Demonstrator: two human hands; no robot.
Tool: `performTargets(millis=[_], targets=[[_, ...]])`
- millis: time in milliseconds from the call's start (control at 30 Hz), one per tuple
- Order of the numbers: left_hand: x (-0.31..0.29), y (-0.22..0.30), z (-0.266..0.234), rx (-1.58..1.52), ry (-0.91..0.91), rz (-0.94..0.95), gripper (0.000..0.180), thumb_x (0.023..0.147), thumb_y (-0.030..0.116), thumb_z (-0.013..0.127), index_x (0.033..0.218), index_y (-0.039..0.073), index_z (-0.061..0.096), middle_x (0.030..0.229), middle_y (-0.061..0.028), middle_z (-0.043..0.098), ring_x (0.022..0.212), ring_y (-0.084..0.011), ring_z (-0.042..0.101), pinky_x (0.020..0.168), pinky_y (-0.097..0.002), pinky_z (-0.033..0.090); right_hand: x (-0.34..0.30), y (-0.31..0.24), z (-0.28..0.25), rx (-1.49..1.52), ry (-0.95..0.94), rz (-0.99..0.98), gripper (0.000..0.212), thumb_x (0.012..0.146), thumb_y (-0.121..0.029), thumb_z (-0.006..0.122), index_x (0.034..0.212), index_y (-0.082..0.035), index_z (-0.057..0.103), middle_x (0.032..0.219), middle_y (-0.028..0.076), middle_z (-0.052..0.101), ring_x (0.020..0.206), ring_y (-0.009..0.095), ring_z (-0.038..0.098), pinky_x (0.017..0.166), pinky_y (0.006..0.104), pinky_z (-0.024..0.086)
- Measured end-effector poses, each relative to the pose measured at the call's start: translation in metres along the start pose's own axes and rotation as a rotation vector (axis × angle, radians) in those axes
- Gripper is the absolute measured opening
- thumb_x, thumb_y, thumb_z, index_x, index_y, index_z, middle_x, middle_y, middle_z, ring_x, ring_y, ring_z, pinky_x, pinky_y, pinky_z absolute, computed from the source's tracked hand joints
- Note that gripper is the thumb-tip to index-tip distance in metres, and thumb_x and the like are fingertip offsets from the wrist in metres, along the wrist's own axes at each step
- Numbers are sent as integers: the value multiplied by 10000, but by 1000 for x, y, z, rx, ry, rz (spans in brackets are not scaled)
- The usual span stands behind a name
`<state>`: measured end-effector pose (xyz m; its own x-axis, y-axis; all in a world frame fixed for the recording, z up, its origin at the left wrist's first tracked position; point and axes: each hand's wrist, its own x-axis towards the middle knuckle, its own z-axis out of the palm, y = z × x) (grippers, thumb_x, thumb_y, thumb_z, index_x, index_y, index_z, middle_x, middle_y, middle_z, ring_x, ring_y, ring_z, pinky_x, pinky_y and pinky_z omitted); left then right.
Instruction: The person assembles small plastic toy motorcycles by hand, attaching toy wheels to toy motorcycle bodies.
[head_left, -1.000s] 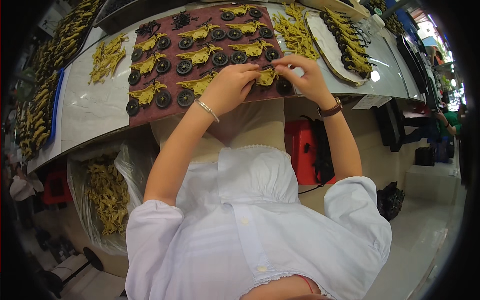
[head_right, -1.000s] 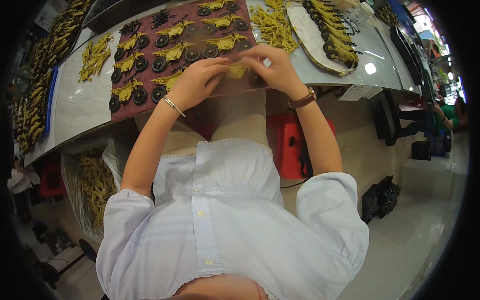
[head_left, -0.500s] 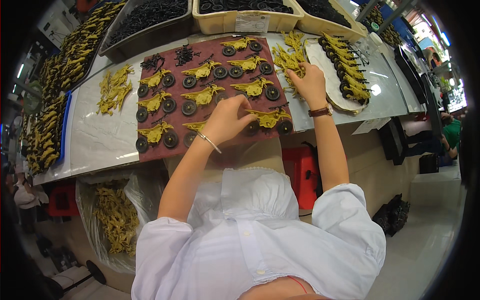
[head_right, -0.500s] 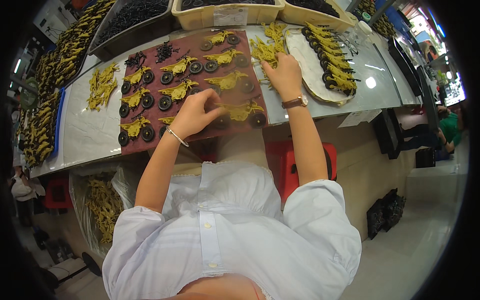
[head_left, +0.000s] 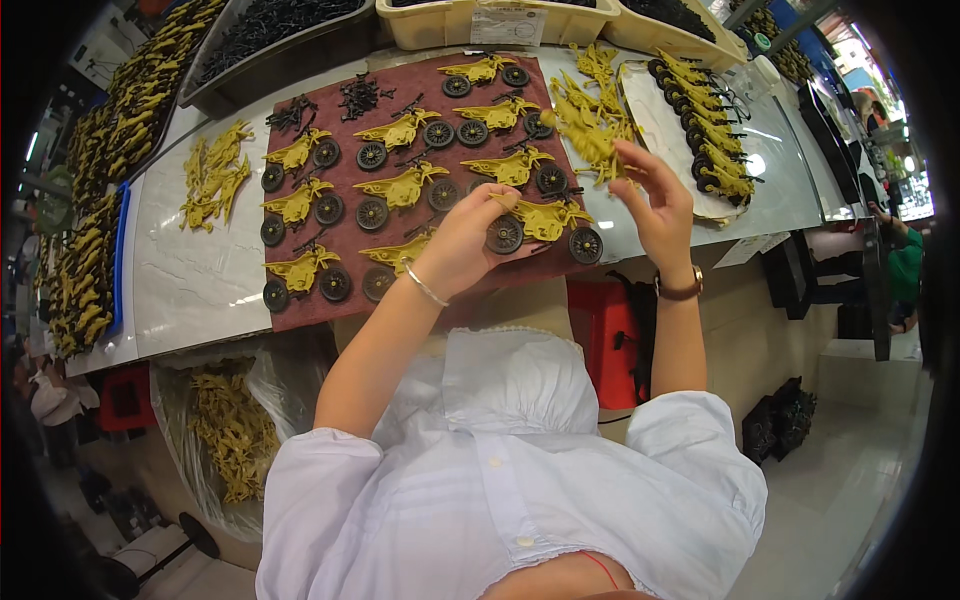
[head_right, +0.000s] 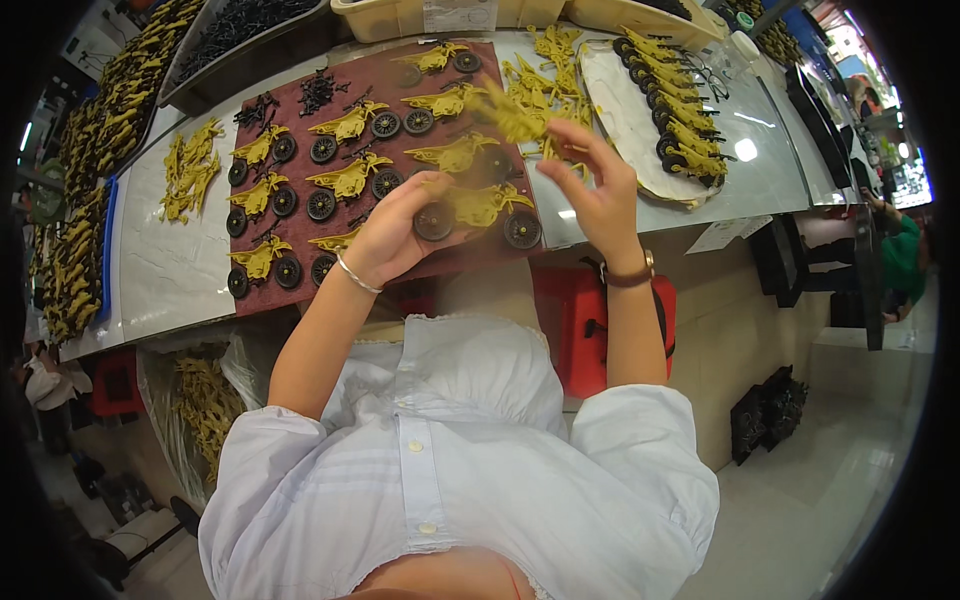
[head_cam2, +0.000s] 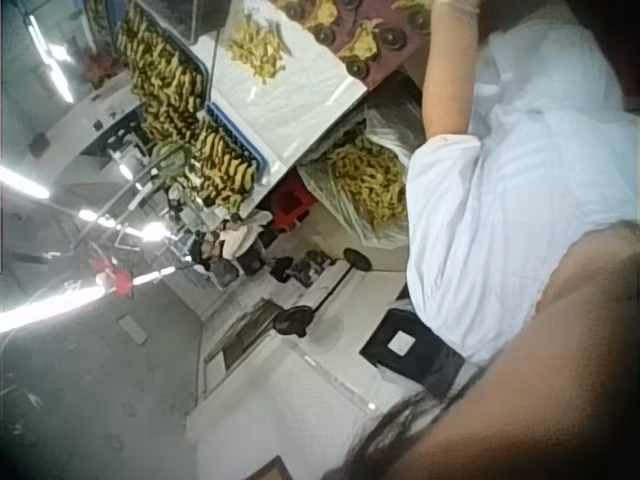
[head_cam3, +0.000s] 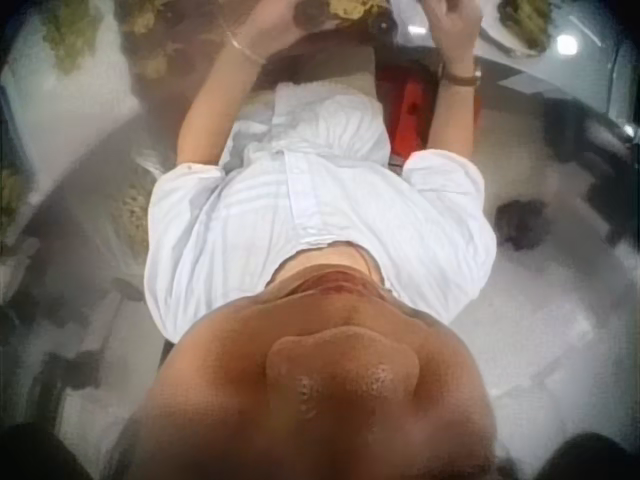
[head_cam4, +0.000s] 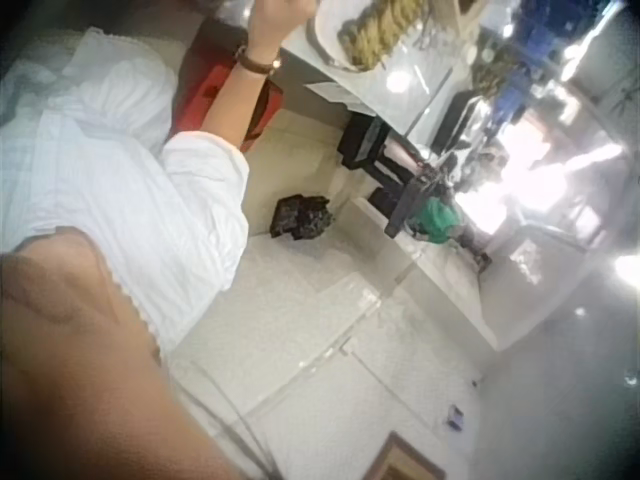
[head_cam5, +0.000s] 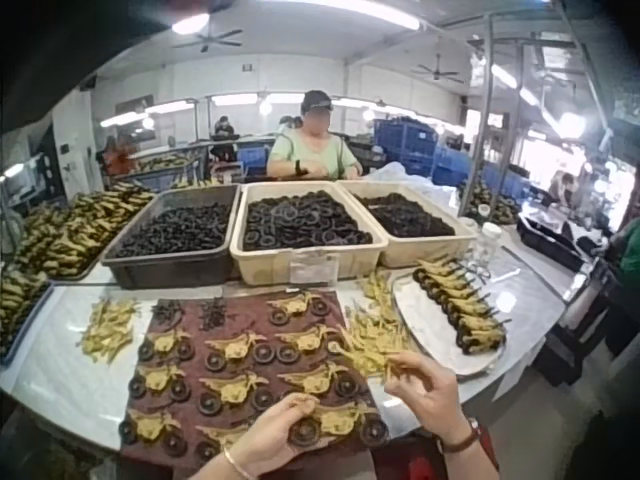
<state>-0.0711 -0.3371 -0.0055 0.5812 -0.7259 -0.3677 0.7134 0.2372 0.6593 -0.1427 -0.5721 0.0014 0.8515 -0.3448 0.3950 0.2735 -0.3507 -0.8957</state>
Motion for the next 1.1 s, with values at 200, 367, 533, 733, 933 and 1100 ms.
performTargets(millis=[200, 367, 533, 733, 933, 1100], targets=[[-19, -4, -8, -187, -151, 24, 478, 1013, 477, 306, 1171, 86, 530, 1238, -126, 581, 1156, -247, 571, 976, -439, 470, -29, -43, 7, -327, -347, -351, 410, 724, -126, 792, 1099, -27, 660, 1230, 160, 619, 1060, 297, 610, 891, 356, 478], [-31, -7, -5, -155, -42, 64, 511, 1000, 501, 341, 1213, 71, 517, 1274, -113, 555, 1194, -249, 543, 992, -456, 458, -35, -49, 14, -379, -425, -393, 392, 717, -131, 786, 1080, -40, 667, 1246, 138, 612, 1050, 305, 600, 828, 358, 507], [-29, -15, -16, -177, -99, 95, 439, 1009, 408, 396, 1273, 77, 514, 1290, -57, 547, 1202, -232, 534, 992, -439, 459, -35, -46, 16, -363, -459, -390, 399, 707, -127, 787, 1077, -38, 666, 1252, 144, 606, 1053, 311, 597, 783, 341, 524], [-35, -15, -15, -103, -89, 97, 354, 1011, 325, 428, 1273, 105, 518, 1275, -47, 553, 1182, -189, 537, 973, -430, 472, -35, -48, 16, -368, -489, -427, 401, 712, -115, 778, 1083, -26, 658, 1266, 153, 595, 1064, 319, 592, 864, 373, 500], [-38, -12, -9, -28, -31, 97, 287, 990, 247, 490, 1234, 101, 527, 1199, -28, 571, 1134, -149, 546, 958, -403, 483, -35, -49, 17, -368, -527, -410, 404, 715, -95, 768, 1098, -32, 655, 1279, 155, 584, 1067, 327, 587, 904, 386, 484], [-36, -13, -11, 21, -50, 105, 267, 982, 212, 508, 1218, 91, 532, 1192, -31, 574, 1119, -135, 551, 947, -377, 487, -37, -52, 18, -405, -534, -392, 403, 713, -92, 767, 1097, -35, 658, 1283, 147, 582, 1086, 326, 576, 913, 385, 479]])
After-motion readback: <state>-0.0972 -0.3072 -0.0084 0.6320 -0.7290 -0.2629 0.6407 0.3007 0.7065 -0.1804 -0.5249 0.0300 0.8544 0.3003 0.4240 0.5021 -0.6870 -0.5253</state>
